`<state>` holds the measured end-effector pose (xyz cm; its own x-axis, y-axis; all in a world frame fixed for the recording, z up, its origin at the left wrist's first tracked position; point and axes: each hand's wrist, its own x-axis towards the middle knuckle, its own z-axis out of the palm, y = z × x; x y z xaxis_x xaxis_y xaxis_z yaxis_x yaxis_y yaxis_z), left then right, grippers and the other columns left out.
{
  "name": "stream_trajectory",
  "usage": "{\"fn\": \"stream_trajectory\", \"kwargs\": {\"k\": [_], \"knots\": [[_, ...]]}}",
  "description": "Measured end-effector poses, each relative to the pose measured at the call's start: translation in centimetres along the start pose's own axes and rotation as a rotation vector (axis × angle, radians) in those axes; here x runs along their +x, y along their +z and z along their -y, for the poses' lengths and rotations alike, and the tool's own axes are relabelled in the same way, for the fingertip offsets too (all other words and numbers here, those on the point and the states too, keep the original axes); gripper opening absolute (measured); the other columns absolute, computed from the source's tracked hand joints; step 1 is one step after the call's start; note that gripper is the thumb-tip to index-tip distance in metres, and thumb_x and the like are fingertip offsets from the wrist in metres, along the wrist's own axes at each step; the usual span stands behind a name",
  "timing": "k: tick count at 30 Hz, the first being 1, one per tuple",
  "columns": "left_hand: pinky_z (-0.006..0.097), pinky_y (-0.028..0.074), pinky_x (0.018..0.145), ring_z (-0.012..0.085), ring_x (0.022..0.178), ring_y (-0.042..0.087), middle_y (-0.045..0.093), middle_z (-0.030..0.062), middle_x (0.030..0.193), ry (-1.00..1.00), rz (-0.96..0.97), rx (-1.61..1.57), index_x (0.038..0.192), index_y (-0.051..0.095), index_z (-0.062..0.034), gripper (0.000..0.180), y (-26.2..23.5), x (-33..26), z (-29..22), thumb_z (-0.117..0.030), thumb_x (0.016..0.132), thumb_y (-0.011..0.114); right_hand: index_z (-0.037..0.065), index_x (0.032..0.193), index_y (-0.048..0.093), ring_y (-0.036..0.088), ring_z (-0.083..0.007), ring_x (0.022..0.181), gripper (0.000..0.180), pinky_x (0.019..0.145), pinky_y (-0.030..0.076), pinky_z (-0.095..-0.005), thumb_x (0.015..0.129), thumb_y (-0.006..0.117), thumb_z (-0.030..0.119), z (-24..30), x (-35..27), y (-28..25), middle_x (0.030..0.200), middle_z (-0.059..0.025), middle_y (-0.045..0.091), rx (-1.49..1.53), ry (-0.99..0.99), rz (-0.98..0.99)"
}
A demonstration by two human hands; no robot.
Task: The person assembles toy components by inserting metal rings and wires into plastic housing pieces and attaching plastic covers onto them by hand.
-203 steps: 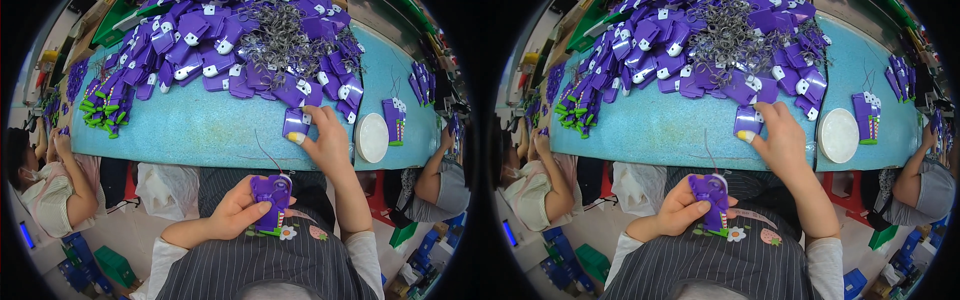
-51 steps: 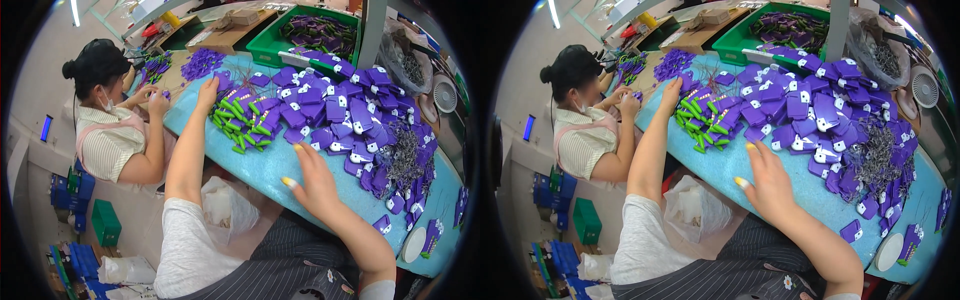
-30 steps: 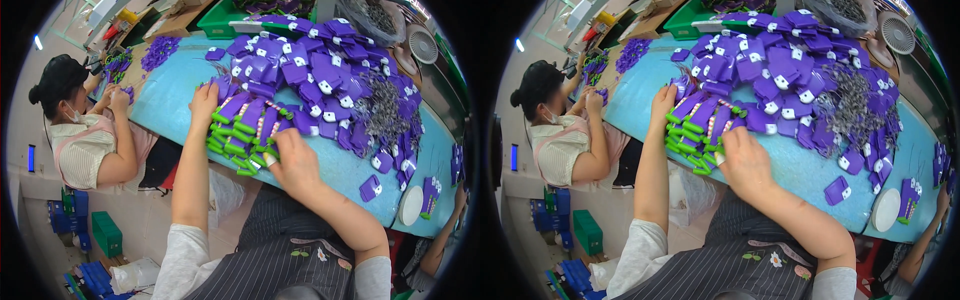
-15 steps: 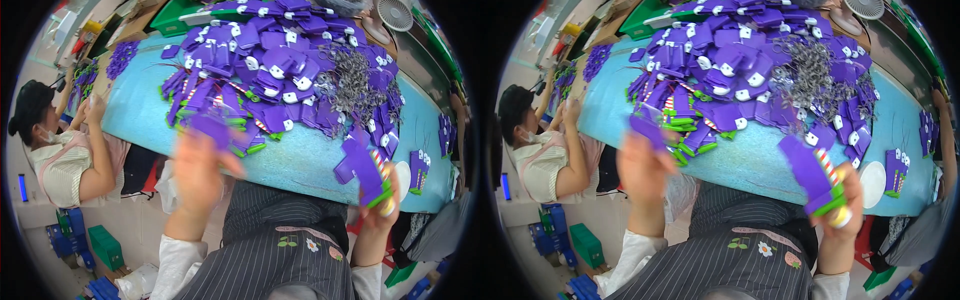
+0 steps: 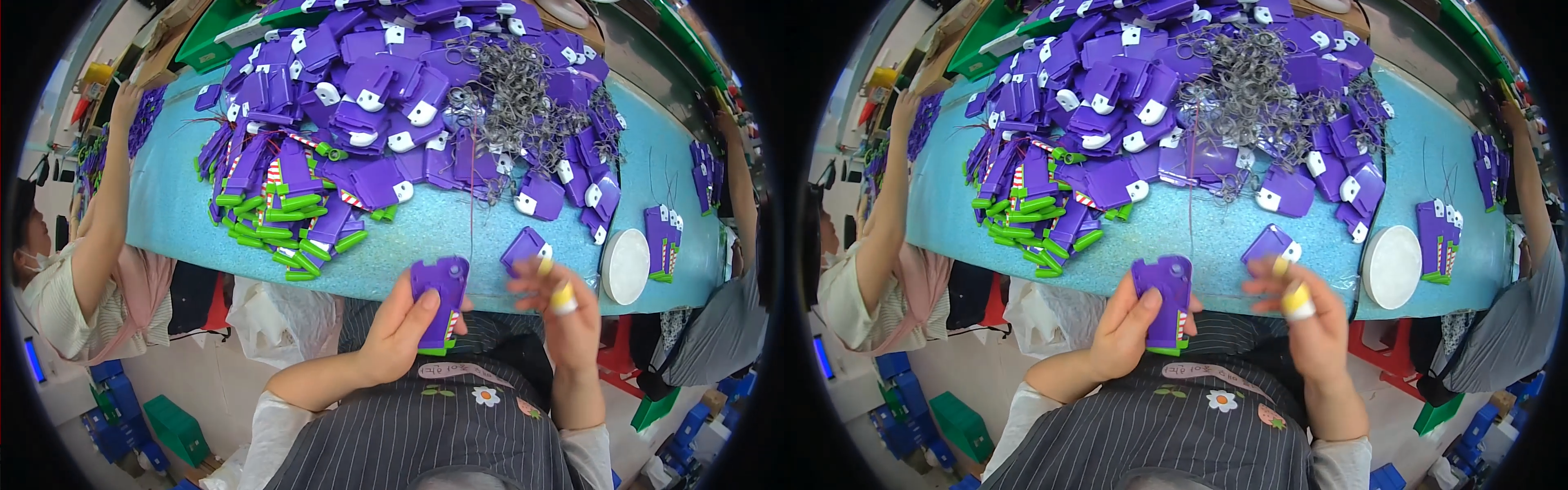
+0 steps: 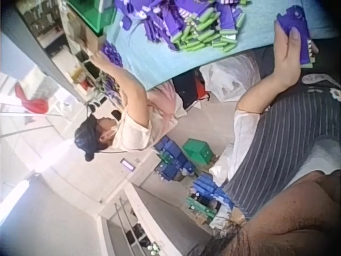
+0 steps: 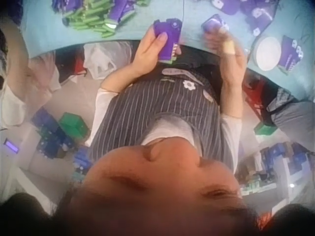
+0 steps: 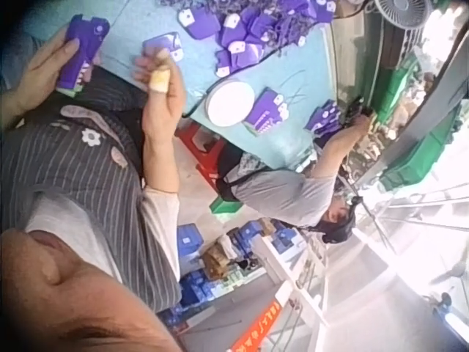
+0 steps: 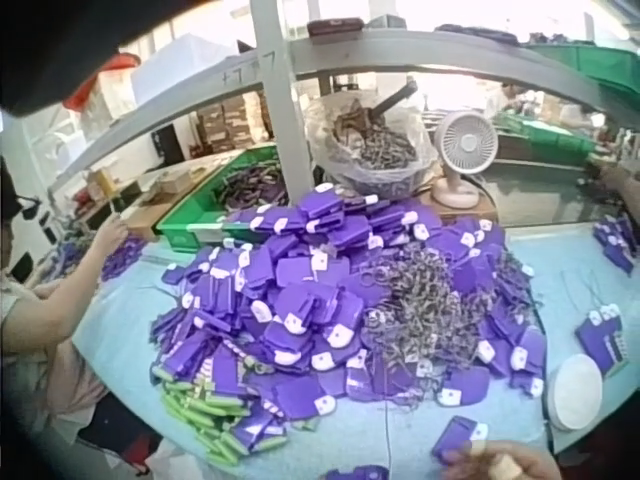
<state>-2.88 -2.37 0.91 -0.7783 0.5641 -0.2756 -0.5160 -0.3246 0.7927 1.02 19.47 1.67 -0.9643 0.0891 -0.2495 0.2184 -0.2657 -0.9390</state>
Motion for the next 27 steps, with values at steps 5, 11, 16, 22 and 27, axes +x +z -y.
{"fn": "stream_trajectory", "kwargs": {"k": [5,11,16,22,27], "knots": [[0.026,0.047,0.073,0.0113,0.081,0.058,0.058,0.0103,0.099,-0.176,0.095,0.153,0.117,0.039,0.0009,0.032,0.9,-1.0,1.8,-0.025,0.099,0.035,-0.005,0.124,0.047,0.058,-0.0225,0.103,0.034,0.085,0.047,-0.0308,0.093,0.044,0.008,2.2,3.9,2.9,0.120,-0.0168,0.055,0.016,-0.132,-0.016],[0.029,0.048,0.080,0.0176,0.095,0.061,0.058,0.0128,0.104,-0.249,0.116,0.083,0.118,0.038,0.0021,0.031,0.6,-0.4,1.7,-0.021,0.097,0.039,-0.003,0.108,0.061,0.056,-0.0118,0.068,0.026,0.061,0.044,-0.0232,0.082,0.056,-0.001,2.9,3.6,4.3,0.085,-0.0113,0.065,-0.403,-0.253,-0.012],[0.031,0.046,0.087,0.0197,0.098,0.059,0.055,0.0148,0.113,-0.063,0.051,-0.062,0.123,0.035,0.0014,0.031,0.9,0.6,0.5,-0.014,0.097,0.037,-0.002,0.085,0.061,0.048,-0.0116,0.046,0.017,0.041,0.036,-0.0250,0.070,0.069,-0.001,1.5,0.5,4.0,0.068,-0.0080,0.057,-0.745,-0.649,-0.091],[0.027,0.045,0.086,0.0145,0.095,0.057,0.055,0.0117,0.114,0.087,0.034,0.069,0.125,0.035,0.0017,0.032,2.2,0.1,0.8,-0.012,0.097,0.039,0.000,0.082,0.058,0.045,-0.0147,0.042,0.020,0.038,0.033,-0.0272,0.066,0.071,-0.001,1.4,0.4,4.2,0.055,-0.0046,0.047,-0.938,-0.725,-0.135],[0.023,0.045,0.078,0.0100,0.088,0.056,0.059,0.0101,0.106,0.127,0.006,0.196,0.122,0.040,0.0040,0.030,2.3,-0.5,1.8,-0.009,0.095,0.042,0.000,0.079,0.058,0.043,-0.0144,0.042,0.020,0.038,0.032,-0.0275,0.065,0.071,-0.001,1.2,-0.1,4.1,0.055,-0.0045,0.046,-0.903,-0.652,-0.165]]}}
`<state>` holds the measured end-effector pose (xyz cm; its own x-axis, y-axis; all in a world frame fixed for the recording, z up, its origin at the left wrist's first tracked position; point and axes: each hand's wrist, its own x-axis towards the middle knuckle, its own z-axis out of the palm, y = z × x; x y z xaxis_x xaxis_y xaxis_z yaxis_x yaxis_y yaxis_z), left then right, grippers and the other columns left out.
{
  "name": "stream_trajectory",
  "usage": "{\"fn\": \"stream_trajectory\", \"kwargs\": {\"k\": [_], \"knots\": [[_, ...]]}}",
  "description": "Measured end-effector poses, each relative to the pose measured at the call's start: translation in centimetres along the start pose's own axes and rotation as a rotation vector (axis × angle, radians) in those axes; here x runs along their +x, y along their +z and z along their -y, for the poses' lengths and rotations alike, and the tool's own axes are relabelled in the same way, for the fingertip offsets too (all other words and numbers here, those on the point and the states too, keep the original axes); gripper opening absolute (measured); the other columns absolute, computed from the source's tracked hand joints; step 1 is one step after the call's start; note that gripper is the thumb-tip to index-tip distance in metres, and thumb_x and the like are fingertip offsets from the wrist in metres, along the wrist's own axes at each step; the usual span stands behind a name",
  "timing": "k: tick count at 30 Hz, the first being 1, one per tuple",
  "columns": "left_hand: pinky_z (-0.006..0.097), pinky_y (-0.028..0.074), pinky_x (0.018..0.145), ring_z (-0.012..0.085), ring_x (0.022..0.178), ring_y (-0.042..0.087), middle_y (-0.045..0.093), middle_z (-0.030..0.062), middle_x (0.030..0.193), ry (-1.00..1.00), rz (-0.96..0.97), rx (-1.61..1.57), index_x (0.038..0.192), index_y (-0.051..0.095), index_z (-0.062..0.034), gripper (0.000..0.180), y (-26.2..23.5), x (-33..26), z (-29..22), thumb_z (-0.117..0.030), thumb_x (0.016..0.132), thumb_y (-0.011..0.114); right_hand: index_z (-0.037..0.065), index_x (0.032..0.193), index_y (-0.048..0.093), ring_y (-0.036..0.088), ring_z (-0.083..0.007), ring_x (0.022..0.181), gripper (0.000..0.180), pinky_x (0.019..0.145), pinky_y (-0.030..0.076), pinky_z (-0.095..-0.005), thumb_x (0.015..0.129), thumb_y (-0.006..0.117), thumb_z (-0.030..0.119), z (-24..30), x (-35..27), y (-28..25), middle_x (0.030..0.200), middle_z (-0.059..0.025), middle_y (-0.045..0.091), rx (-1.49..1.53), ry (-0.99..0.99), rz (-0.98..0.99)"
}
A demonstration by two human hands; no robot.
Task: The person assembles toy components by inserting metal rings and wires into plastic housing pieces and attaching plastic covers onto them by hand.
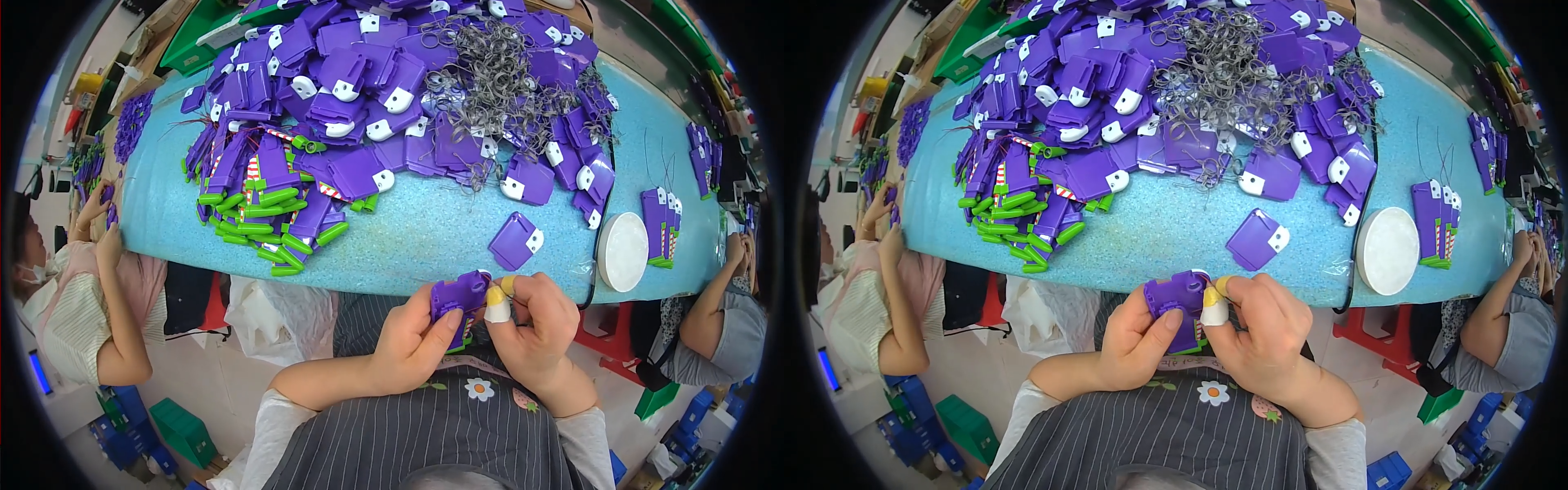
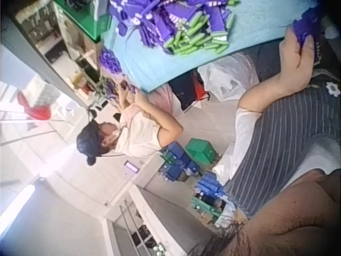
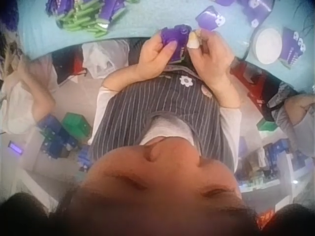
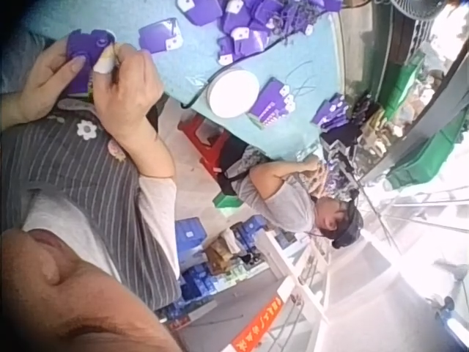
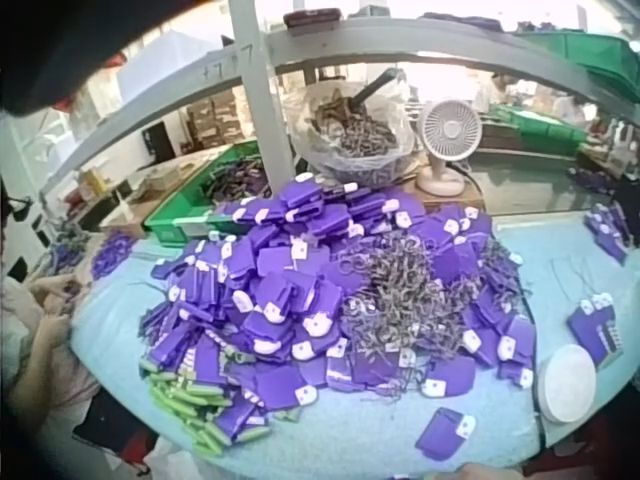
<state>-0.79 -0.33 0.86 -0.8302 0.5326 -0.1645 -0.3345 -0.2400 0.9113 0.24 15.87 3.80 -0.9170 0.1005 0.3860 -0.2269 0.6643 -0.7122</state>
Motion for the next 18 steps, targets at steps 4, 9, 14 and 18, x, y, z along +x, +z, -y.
{"fn": "stream_trajectory", "kwargs": {"k": [4,9,14,18], "knots": [[0.024,0.047,0.071,0.0105,0.079,0.058,0.063,0.0122,0.098,0.098,-0.002,0.262,0.119,0.044,0.0050,0.028,0.0,-0.2,0.4,-0.005,0.092,0.045,0.000,0.079,0.058,0.044,-0.0134,0.043,0.018,0.039,0.032,-0.0267,0.065,0.070,-0.002,0.1,-0.4,-0.2,0.056,-0.0049,0.047,0.050,0.077,0.027],[0.025,0.047,0.067,0.0110,0.075,0.059,0.064,0.0129,0.097,0.244,-0.028,0.473,0.119,0.044,0.0045,0.029,0.0,0.0,0.4,-0.004,0.092,0.046,-0.001,0.079,0.057,0.045,-0.0120,0.045,0.017,0.040,0.033,-0.0251,0.067,0.069,-0.002,0.2,-0.4,-0.4,0.058,-0.0047,0.048,0.092,0.105,0.047],[0.024,0.047,0.063,0.0096,0.070,0.059,0.065,0.0110,0.094,0.147,0.004,0.367,0.119,0.045,0.0042,0.029,-0.4,0.0,0.1,-0.005,0.091,0.046,-0.001,0.081,0.056,0.046,-0.0096,0.045,0.017,0.040,0.034,-0.0234,0.070,0.070,0.000,-1.1,-1.1,0.4,0.062,-0.0056,0.051,0.241,0.083,0.017],[0.024,0.047,0.062,0.0089,0.069,0.058,0.065,0.0100,0.092,0.053,0.032,0.240,0.119,0.045,0.0041,0.029,-0.9,-0.2,0.7,-0.005,0.091,0.046,-0.001,0.080,0.055,0.046,-0.0075,0.045,0.016,0.040,0.034,-0.0225,0.072,0.069,0.001,-1.0,-1.4,0.7,0.063,-0.0048,0.051,0.264,0.219,0.023]]}}
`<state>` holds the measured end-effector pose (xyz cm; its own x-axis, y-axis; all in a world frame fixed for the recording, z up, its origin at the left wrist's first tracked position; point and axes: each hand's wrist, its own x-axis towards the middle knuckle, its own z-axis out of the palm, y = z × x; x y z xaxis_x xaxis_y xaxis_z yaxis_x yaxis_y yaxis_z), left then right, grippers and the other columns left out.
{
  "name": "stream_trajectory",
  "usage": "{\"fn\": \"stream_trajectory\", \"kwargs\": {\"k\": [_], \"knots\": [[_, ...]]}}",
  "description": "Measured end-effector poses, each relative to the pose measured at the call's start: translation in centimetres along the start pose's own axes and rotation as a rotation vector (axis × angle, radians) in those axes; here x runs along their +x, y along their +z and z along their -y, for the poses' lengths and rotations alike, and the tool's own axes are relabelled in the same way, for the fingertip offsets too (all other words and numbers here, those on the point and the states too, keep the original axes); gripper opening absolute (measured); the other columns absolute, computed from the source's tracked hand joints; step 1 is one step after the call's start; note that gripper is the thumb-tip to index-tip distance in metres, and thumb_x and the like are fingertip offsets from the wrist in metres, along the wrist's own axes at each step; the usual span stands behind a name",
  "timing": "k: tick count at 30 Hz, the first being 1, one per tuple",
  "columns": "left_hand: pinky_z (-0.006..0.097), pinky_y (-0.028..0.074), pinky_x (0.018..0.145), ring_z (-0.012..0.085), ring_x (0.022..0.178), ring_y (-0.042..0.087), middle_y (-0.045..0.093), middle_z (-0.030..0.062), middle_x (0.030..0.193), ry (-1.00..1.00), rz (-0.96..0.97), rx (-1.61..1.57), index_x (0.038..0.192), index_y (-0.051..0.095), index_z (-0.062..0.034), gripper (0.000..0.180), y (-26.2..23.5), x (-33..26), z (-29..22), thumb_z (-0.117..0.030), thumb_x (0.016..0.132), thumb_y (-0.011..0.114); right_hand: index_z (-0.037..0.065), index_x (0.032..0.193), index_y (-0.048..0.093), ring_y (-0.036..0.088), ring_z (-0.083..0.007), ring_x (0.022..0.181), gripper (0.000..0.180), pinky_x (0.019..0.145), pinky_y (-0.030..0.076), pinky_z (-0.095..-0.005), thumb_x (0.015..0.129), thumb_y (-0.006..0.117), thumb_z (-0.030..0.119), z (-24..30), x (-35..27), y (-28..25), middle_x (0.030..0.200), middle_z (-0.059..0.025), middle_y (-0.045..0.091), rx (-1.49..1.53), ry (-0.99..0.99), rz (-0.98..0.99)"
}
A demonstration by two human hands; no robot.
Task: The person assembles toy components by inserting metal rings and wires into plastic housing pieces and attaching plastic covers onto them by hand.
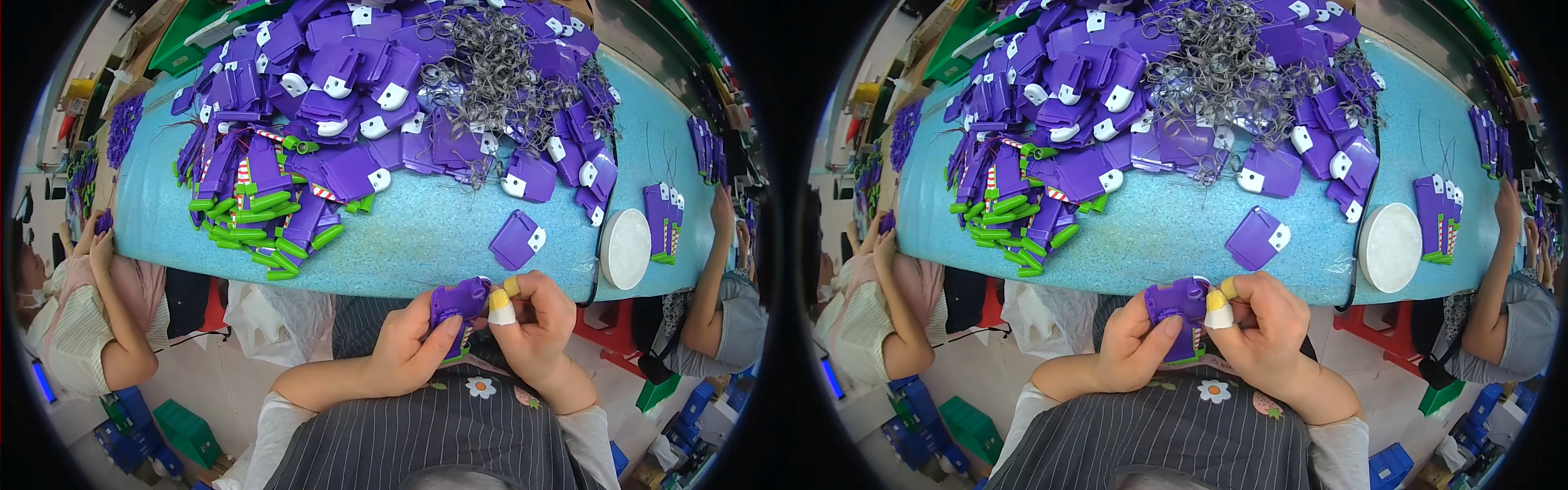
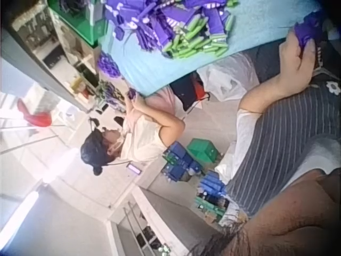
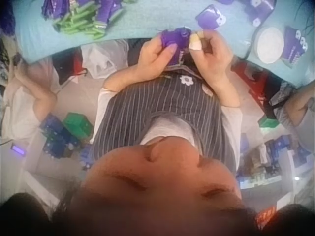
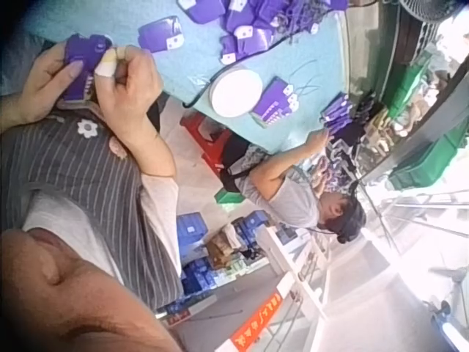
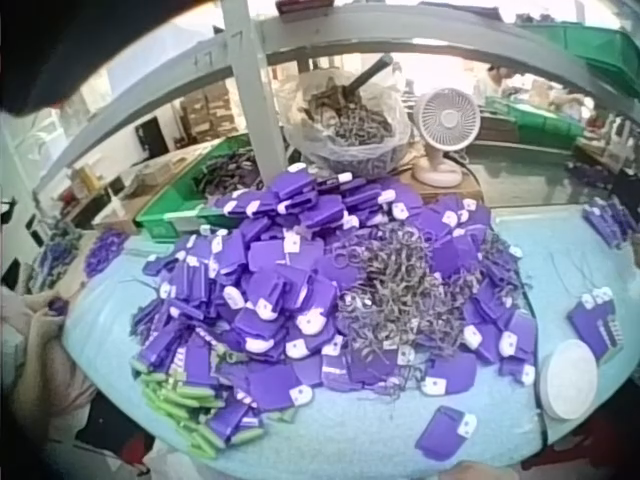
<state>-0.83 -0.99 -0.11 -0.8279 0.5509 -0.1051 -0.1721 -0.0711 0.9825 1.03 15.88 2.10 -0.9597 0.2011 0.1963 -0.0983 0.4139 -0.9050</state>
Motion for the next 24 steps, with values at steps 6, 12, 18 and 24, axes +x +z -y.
{"fn": "stream_trajectory", "kwargs": {"k": [6,12,18,24], "knots": [[0.025,0.047,0.061,0.0121,0.069,0.060,0.064,0.0110,0.088,0.092,0.001,0.126,0.117,0.045,0.0048,0.029,0.0,0.2,-0.8,-0.005,0.090,0.048,-0.002,0.087,0.054,0.043,-0.0072,0.045,0.018,0.041,0.034,-0.0206,0.075,0.067,0.000,-0.5,0.1,-0.1,0.065,-0.0040,0.052,0.028,-0.117,0.037],[0.035,0.051,0.062,0.0315,0.072,0.063,0.061,0.0176,0.084,0.366,-0.007,0.552,0.113,0.046,0.0067,0.031,-0.1,0.8,-1.5,0.001,0.083,0.053,-0.001,0.100,0.049,0.050,-0.0148,0.077,0.019,0.070,0.041,-0.0292,0.085,0.052,0.010,-0.5,1.6,-0.7,0.089,-0.0100,0.052,0.252,0.089,0.306],[0.035,0.052,0.069,0.0281,0.081,0.064,0.060,0.0192,0.097,0.131,0.531,0.370,0.112,0.045,0.0031,0.027,-1.0,0.9,-3.3,-0.001,0.086,0.051,0.001,0.092,0.056,0.046,-0.0086,0.071,0.011,0.063,0.038,-0.0210,0.083,0.050,0.003,-1.0,5.3,-1.2,0.092,-0.0062,0.055,0.532,0.271,-0.003],[0.027,0.048,0.081,0.0153,0.095,0.060,0.059,0.0141,0.107,-0.138,-0.081,-0.369,0.118,0.037,0.0028,0.027,-0.6,0.5,-3.6,-0.006,0.093,0.043,0.002,0.119,0.047,0.051,-0.0119,0.083,0.040,0.068,0.040,-0.0223,0.081,0.059,0.008,-0.2,2.3,-0.5,0.107,-0.0076,0.051,0.309,0.100,0.182]]}}
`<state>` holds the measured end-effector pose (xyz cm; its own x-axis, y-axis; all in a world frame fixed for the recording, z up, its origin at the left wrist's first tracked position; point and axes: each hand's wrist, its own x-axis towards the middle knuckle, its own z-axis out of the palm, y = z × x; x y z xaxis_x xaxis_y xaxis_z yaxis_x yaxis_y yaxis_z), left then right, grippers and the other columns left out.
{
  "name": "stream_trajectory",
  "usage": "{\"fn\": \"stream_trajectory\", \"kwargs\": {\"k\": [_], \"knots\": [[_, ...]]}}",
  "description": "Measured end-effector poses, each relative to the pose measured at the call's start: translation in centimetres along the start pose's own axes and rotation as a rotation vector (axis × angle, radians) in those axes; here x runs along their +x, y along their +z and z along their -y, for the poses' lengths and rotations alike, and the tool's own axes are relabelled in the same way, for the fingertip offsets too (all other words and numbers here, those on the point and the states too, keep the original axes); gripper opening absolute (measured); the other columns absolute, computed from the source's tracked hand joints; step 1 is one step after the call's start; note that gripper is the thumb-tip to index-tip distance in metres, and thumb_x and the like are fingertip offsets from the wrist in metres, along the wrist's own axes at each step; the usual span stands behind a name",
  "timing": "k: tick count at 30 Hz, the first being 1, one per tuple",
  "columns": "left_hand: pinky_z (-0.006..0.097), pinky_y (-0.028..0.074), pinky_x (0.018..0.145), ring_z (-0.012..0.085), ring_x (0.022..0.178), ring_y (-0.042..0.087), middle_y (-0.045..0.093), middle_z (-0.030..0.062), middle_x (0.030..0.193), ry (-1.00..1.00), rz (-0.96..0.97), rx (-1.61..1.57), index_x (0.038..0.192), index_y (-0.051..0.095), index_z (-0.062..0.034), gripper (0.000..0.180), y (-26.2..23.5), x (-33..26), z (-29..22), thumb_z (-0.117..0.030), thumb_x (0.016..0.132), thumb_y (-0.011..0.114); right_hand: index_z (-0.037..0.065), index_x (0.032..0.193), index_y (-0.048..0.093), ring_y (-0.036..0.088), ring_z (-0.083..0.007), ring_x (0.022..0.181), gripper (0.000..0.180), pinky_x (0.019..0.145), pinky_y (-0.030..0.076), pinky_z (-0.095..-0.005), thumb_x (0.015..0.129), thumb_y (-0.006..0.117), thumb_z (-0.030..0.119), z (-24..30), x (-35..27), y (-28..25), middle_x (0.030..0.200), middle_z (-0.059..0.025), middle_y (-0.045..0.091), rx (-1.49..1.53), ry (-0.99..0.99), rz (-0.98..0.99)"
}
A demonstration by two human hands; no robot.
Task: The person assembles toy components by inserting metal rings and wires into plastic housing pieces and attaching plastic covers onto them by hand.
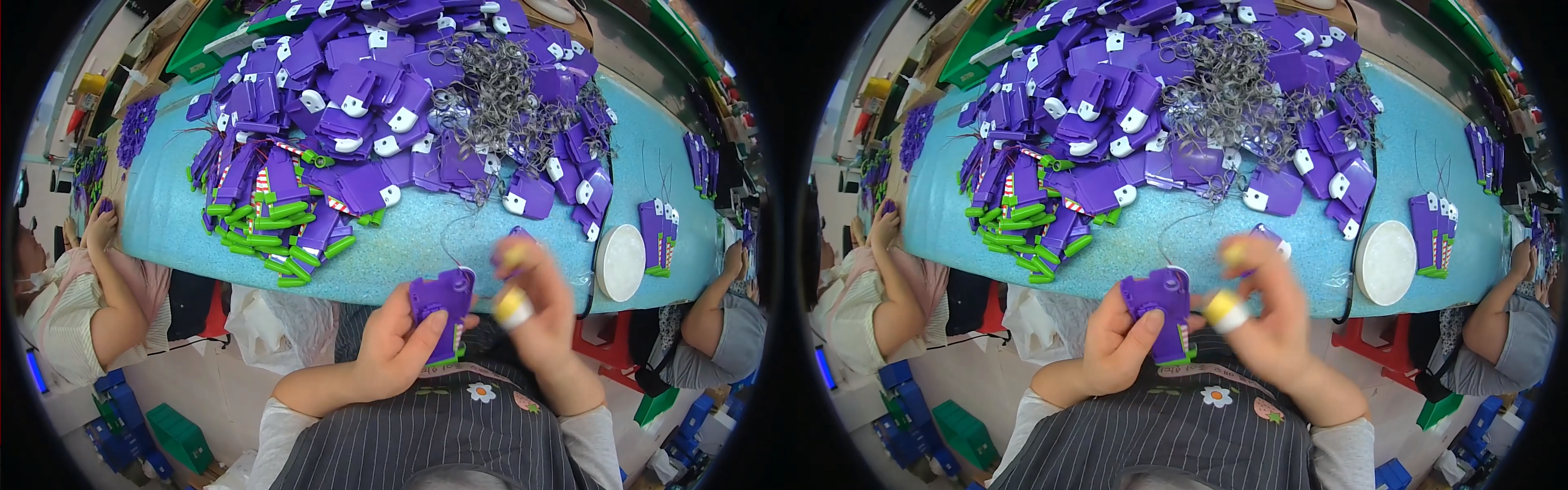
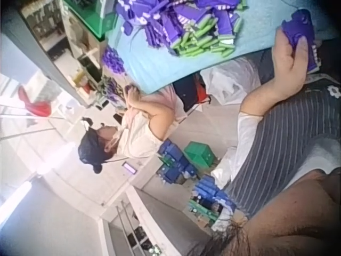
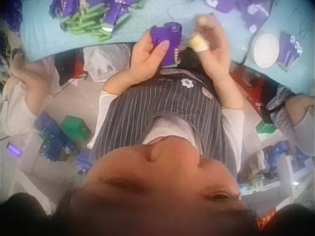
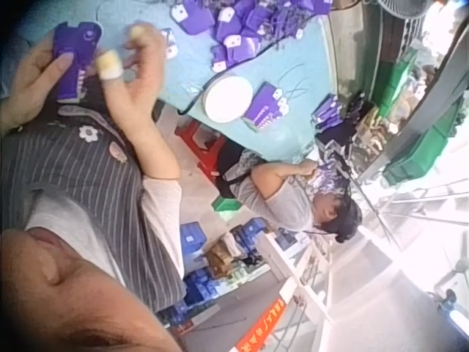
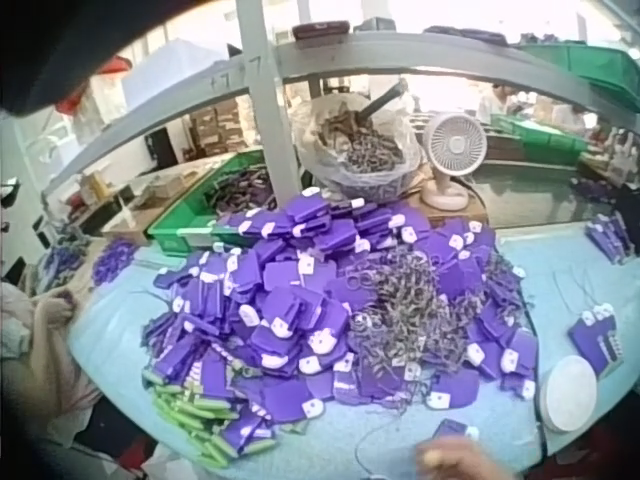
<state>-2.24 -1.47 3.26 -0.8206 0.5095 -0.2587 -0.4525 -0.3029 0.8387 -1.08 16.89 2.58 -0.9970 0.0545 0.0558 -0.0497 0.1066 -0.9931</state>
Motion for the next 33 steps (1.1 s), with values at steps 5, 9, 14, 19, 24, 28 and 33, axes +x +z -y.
{"fn": "stream_trajectory", "kwargs": {"k": [5,9,14,19,24,28,33], "knots": [[0.033,0.050,0.054,0.0265,0.065,0.063,0.062,0.0193,0.087,0.709,-0.006,1.064,0.112,0.049,0.0095,0.037,-0.3,1.5,1.2,0.002,0.078,0.058,-0.002,0.110,0.053,0.057,-0.0223,0.091,0.036,0.072,0.046,-0.0294,0.076,0.063,0.002,-0.1,-1.0,1.3,0.113,-0.0173,0.056,-0.119,-0.161,0.052],[0.033,0.049,0.053,0.0257,0.059,0.061,0.061,0.0173,0.082,0.779,-0.001,1.050,0.111,0.049,0.0097,0.036,-0.2,1.6,0.9,0.002,0.078,0.059,-0.003,0.107,0.054,0.058,-0.0212,0.086,0.031,0.071,0.046,-0.0290,0.077,0.059,-0.002,-0.5,-1.3,1.2,0.110,-0.0171,0.057,-0.138,-0.150,0.027],[0.027,0.050,0.065,0.0132,0.074,0.062,0.062,0.0130,0.089,0.352,-0.023,0.600,0.114,0.047,0.0062,0.030,-0.1,0.2,2.2,-0.002,0.087,0.053,-0.002,0.103,0.053,0.055,-0.0174,0.076,0.024,0.069,0.045,-0.0275,0.079,0.057,-0.002,-1.1,-2.7,2.4,0.093,-0.0110,0.057,0.018,-0.049,-0.066],[0.028,0.045,0.085,0.0123,0.100,0.054,0.054,0.0116,0.112,0.232,0.018,0.039,0.124,0.037,0.0020,0.032,0.4,0.1,2.8,-0.006,0.094,0.043,-0.001,0.107,0.046,0.053,-0.0141,0.077,0.027,0.064,0.044,-0.0254,0.083,0.058,0.003,-0.1,-2.4,2.2,0.093,-0.0082,0.054,0.041,0.170,0.100],[0.040,0.047,0.090,0.0313,0.104,0.058,0.049,0.0238,0.122,0.356,-0.051,-0.020,0.126,0.029,-0.0004,0.032,-1.4,-0.6,1.4,-0.009,0.096,0.036,0.004,0.098,0.058,0.052,-0.0216,0.075,0.028,0.061,0.043,-0.0286,0.071,0.064,0.001,2.7,4.3,0.7,0.089,-0.0088,0.052,-0.546,-0.488,-0.094],[0.040,0.046,0.091,0.0301,0.106,0.057,0.049,0.0242,0.122,0.361,0.003,0.033,0.125,0.029,-0.0002,0.031,-1.3,-0.8,1.3,-0.009,0.096,0.035,0.010,0.087,0.063,0.050,-0.0257,0.078,0.028,0.065,0.043,-0.0332,0.061,0.060,-0.002,3.1,10.9,1.9,0.080,-0.0090,0.047,-1.140,-0.680,-0.143],[0.038,0.046,0.090,0.0297,0.105,0.057,0.049,0.0240,0.122,0.378,-0.003,0.007,0.125,0.030,0.0001,0.031,-2.3,-1.0,1.8,-0.010,0.096,0.036,0.005,0.080,0.059,0.052,-0.0209,0.078,0.014,0.064,0.042,-0.0293,0.068,0.064,0.000,4.2,13.3,-1.1,0.085,-0.0071,0.053,-1.000,-0.718,-0.196]]}}
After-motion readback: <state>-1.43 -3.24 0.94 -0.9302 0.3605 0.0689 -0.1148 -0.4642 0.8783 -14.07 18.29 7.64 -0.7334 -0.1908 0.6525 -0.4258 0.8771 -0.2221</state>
